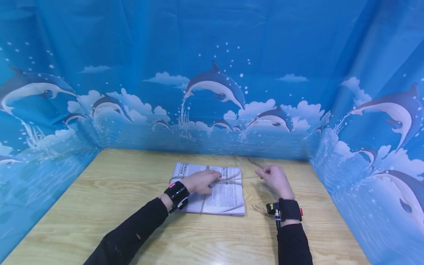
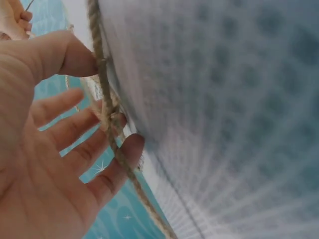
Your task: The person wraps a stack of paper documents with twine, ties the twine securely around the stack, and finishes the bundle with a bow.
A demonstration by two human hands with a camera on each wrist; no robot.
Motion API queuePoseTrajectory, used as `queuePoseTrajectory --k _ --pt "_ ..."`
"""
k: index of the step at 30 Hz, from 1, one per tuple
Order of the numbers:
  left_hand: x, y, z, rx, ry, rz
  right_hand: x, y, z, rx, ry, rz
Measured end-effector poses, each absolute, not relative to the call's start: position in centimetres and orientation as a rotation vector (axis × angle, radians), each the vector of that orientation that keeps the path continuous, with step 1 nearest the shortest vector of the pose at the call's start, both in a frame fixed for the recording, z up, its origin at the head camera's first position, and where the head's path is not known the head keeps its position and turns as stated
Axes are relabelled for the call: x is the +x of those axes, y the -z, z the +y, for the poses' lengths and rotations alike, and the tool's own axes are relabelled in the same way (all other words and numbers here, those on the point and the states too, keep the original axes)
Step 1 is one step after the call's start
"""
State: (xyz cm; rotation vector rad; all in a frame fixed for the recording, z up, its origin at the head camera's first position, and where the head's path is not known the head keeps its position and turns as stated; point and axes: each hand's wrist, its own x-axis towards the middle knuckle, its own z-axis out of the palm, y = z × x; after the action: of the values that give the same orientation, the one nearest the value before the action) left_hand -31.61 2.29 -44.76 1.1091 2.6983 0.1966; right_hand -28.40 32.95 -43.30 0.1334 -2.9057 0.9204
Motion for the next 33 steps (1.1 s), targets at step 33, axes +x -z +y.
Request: queuePoseTrajectory --k 33 --pt "-31.8 43.3 3.4 0.993 -0.391 2.947 -28.7 43.9 33.8 0.150 -0.840 -2.882"
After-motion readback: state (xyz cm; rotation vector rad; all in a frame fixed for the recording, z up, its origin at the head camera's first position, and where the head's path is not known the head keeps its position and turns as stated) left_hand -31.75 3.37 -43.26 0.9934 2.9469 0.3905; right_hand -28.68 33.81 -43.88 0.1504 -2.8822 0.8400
